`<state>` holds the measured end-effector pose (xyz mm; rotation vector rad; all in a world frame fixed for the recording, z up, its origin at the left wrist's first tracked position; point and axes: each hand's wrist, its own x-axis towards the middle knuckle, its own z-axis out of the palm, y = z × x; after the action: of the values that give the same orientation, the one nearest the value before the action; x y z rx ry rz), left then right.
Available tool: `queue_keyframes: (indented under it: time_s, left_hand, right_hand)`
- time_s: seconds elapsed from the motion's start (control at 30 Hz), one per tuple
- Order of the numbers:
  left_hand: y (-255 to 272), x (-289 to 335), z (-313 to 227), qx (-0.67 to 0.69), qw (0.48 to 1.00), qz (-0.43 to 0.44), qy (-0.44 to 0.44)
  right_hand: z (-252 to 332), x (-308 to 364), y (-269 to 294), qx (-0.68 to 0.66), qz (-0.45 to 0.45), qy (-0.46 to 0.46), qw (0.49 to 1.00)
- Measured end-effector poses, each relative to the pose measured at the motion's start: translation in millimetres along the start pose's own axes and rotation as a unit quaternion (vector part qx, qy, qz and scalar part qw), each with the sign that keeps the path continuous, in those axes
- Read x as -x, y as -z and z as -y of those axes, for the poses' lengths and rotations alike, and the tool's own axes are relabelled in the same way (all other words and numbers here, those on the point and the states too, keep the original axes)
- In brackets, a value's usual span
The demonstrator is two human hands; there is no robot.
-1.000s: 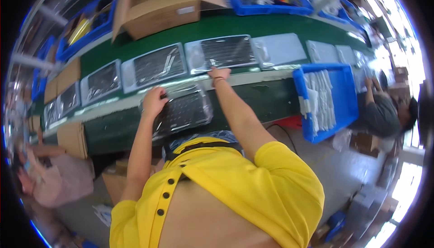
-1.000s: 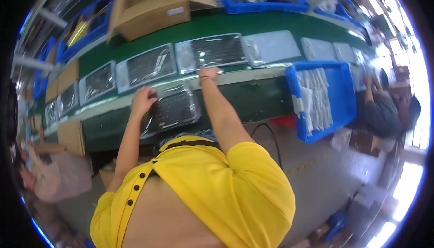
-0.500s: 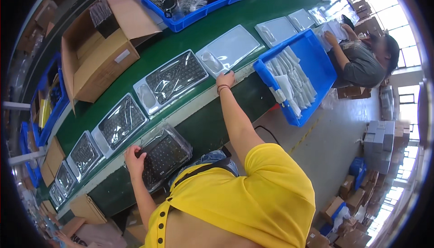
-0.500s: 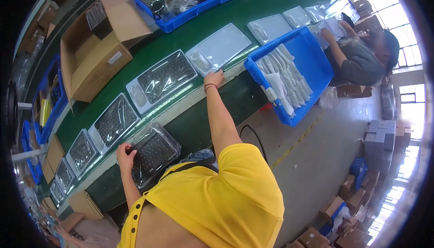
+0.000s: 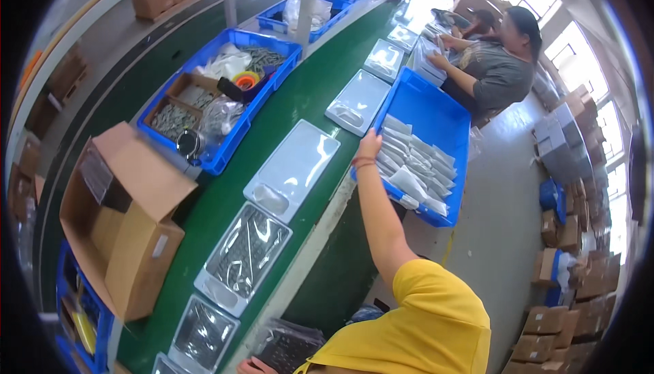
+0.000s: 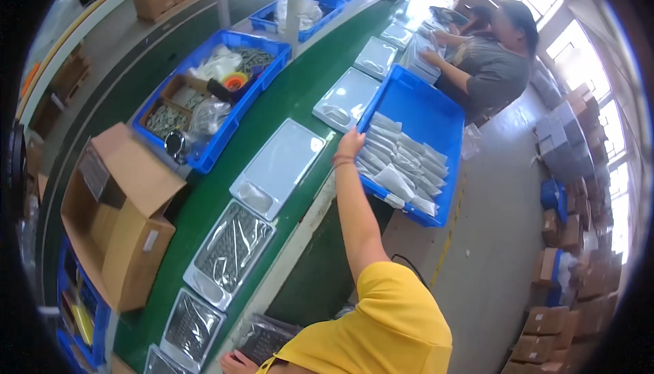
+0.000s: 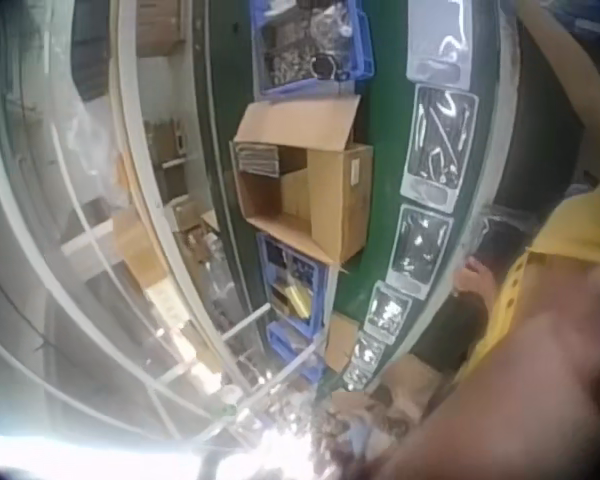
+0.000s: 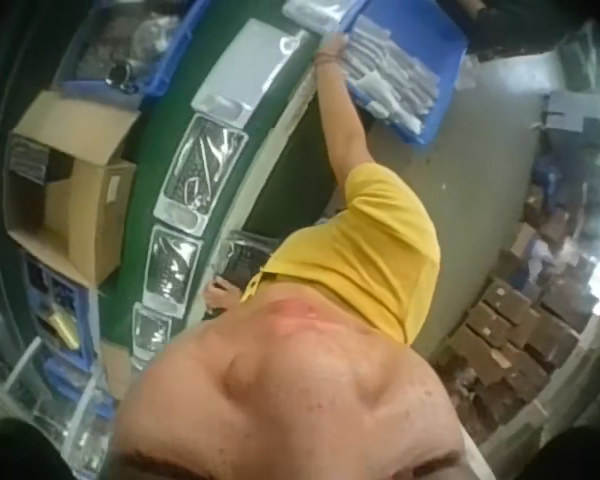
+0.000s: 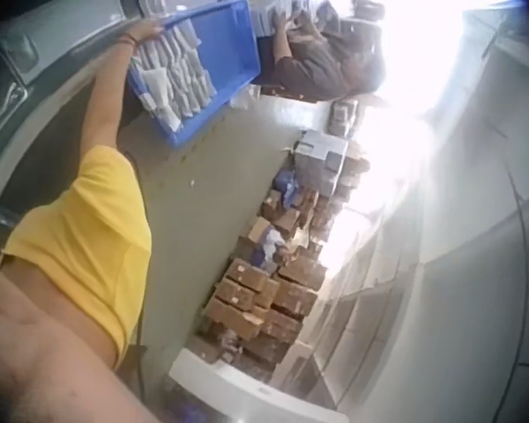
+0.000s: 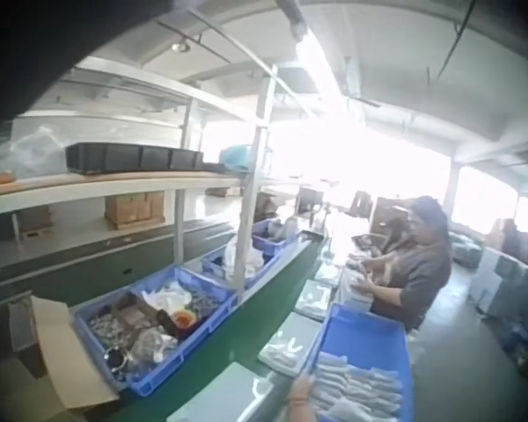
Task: The person wraps keyboards in plastic sleeves and places them into plastic trays on a conveyor belt.
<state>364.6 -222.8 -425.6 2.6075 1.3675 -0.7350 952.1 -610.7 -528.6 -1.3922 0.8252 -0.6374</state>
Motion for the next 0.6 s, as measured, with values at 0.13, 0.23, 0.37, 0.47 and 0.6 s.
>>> queue_keyframes:
  time_s: [0.13,0.23,0.37,0.47,0.6]
  left_hand:
    - [10.5,-84.0,-98.2,0.115,0.961,-0.084,-0.237]
    - [18.0,-145.8,-160.2,0.130,0.925,-0.192,-0.301]
    - [13.4,-198.2,-220.9,0.091,0.928,-0.179,-0.313]
    - [-6.3,-212.3,-223.9,0.079,0.932,-0.172,-0.310]
    - [-25.2,-204.7,-173.3,0.083,0.934,-0.197,-0.286]
  right_hand:
    - [17.7,-123.2,29.7,-0.143,0.014,0.196,0.970]
    - [18.4,-18.4,-32.1,0.213,0.105,0.385,0.892]
    - [-6.2,-9.2,-41.0,0.406,0.164,0.522,0.732]
    - [-47.3,-21.1,-36.4,0.559,0.125,0.340,0.746]
    - [-63.4,-44.8,-51.7,0.428,0.114,0.407,0.799]
